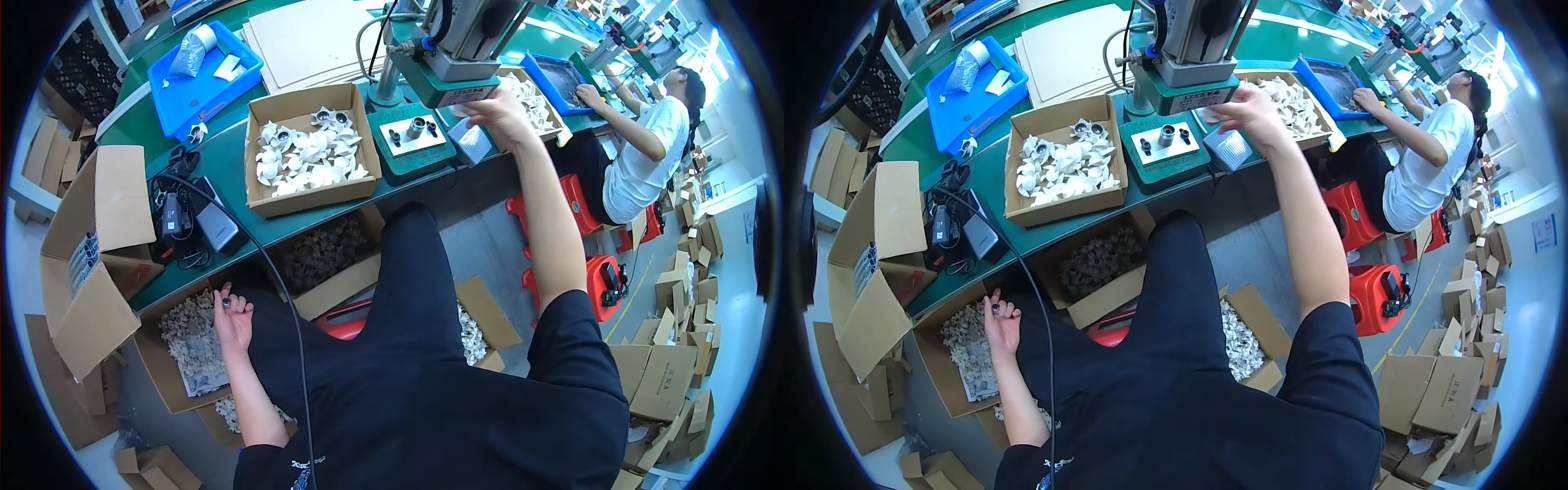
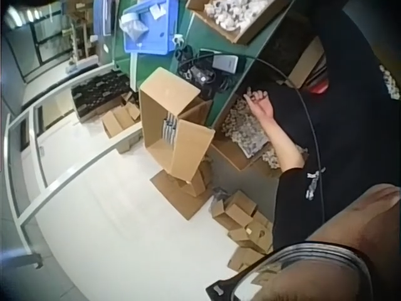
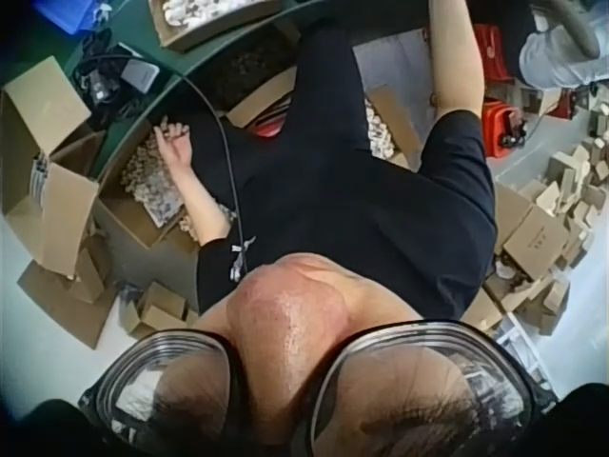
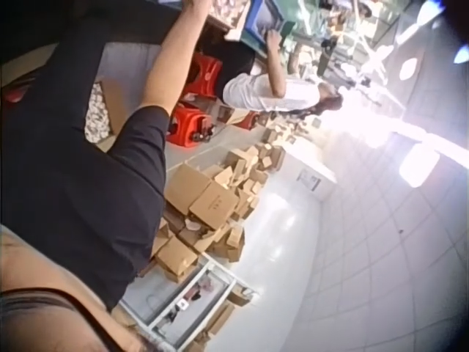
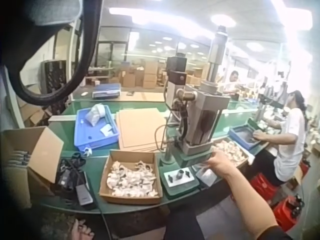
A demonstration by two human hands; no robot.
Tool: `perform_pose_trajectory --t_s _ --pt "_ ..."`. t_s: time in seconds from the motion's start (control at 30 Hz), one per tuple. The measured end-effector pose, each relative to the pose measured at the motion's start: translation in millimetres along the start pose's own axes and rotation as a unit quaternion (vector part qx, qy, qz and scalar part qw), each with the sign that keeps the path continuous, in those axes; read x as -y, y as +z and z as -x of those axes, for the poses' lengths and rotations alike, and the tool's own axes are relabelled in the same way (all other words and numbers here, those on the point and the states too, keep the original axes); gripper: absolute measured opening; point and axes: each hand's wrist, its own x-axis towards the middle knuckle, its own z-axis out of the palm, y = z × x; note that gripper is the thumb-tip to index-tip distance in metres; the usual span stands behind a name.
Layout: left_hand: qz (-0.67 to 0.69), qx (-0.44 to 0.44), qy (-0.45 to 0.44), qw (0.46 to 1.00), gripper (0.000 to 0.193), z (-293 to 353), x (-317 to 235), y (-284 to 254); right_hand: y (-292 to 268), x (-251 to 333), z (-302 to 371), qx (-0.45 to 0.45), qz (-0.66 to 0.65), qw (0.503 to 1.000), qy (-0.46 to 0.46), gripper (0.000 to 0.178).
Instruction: The person assembles small metal parts and plastic housings into finished components using a manual press machine.
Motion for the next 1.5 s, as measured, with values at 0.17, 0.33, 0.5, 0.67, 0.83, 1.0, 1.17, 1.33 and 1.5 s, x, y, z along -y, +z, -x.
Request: perform_pose_trajectory --t_s 0.17,0.33,0.5,0.67,0.83,1.0,1.17,1.33,1.5 --pt "0.002 0.006 -0.001 1.000 0.034 -1.1 1.3 1.4 26.8 -11.2 -5.9 0.095 -0.167 0.980 0.049 0.033" --pt "0.013 0.018 0.001 1.000 0.034 -0.8 -0.5 -6.3 45.5 -1.4 2.7 0.092 -0.133 0.975 0.153 0.035" --pt "0.020 0.006 -0.002 1.000 0.035 -1.9 -2.4 -5.1 47.0 7.1 0.8 0.088 -0.002 0.982 0.167 0.043" --pt "0.022 0.021 -0.007 1.000 0.035 -8.5 0.3 -6.4 48.9 20.7 1.3 0.085 0.096 0.972 0.197 0.048" --pt "-0.002 0.035 0.001 0.999 0.036 -27.8 6.6 -8.7 59.6 34.0 11.7 0.074 0.132 0.979 0.135 0.047" --pt "-0.036 0.027 -0.015 0.999 0.036 -33.7 11.1 -8.8 50.6 19.1 3.6 0.057 0.248 0.954 0.158 0.035" --pt "-0.056 0.050 -0.019 0.997 0.035 -31.5 10.7 -11.6 27.0 -72.1 -35.4 -0.109 0.128 0.984 -0.058 0.009" --pt "-0.038 0.051 -0.001 0.998 0.035 -29.3 7.3 -14.3 25.8 -96.6 -59.0 -0.200 0.530 0.693 -0.446 0.012" --pt "-0.025 0.053 0.013 0.998 0.035 -32.7 9.5 -17.1 32.9 -83.3 -30.8 -0.107 0.276 0.934 -0.202 0.018"
